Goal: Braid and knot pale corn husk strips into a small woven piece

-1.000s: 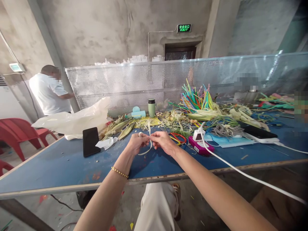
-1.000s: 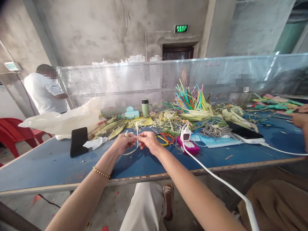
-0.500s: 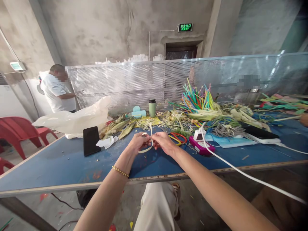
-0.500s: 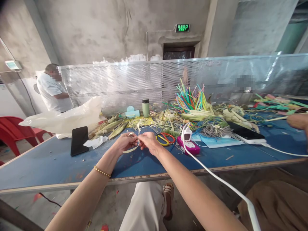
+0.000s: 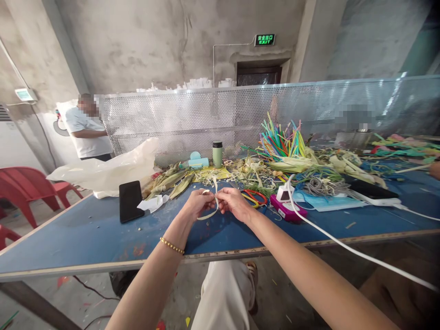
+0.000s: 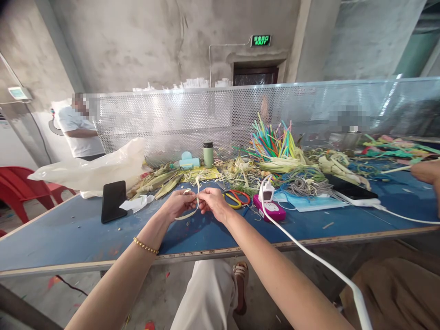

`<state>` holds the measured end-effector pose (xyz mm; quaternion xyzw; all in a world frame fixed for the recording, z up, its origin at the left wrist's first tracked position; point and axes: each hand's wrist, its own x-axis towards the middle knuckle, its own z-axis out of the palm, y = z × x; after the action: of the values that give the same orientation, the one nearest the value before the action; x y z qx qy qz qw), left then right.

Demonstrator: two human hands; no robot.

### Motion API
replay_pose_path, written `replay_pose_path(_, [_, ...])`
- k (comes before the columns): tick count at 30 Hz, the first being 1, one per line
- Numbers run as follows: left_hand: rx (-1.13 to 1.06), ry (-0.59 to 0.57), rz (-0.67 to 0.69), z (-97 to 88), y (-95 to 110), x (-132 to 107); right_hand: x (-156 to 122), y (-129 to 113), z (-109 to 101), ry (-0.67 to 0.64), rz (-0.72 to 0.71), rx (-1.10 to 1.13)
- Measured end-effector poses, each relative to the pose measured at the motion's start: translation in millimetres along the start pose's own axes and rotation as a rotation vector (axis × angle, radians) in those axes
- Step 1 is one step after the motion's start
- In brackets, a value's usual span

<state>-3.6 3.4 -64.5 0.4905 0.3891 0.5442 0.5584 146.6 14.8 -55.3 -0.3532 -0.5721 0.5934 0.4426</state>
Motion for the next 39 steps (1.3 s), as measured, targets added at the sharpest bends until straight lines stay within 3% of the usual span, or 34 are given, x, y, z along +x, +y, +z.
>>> replay_pose_path(4, [0.019,-0.034,0.015,0.8,1.3,-2.4,0.1,-0.4,-1.4,0.01,0.014,0.003])
replay_pose_path(11, [0.168,0.068,0.055,-1.8,1.8,-4.6,-0.2,3.1,2.7,0.037,-0.06,-0.234])
replay_pose_path(13, [0.176,0.119,0.043,-2.9,2.5,-3.9,2.9,5.8,1.2,0.1,-0.173,-0.375])
replay_pose_path(16, [0.134,0.218,0.063,-4.8,2.8,-1.4,7.9,8.8,-2.5,0.255,-0.488,-0.666])
replay_pose_path(18, [0.066,0.255,0.088,-6.0,1.8,0.5,10.0,10.5,-3.8,0.246,-0.606,-0.81])
replay_pose_path(23, [-0.032,0.222,0.021,-7.2,-2.3,3.4,10.8,15.0,-3.1,0.074,-0.521,-0.887])
replay_pose_path(39, [-0.117,0.179,-0.089,-6.8,3.5,-0.2,11.9,14.5,-3.9,0.03,-0.531,-0.866])
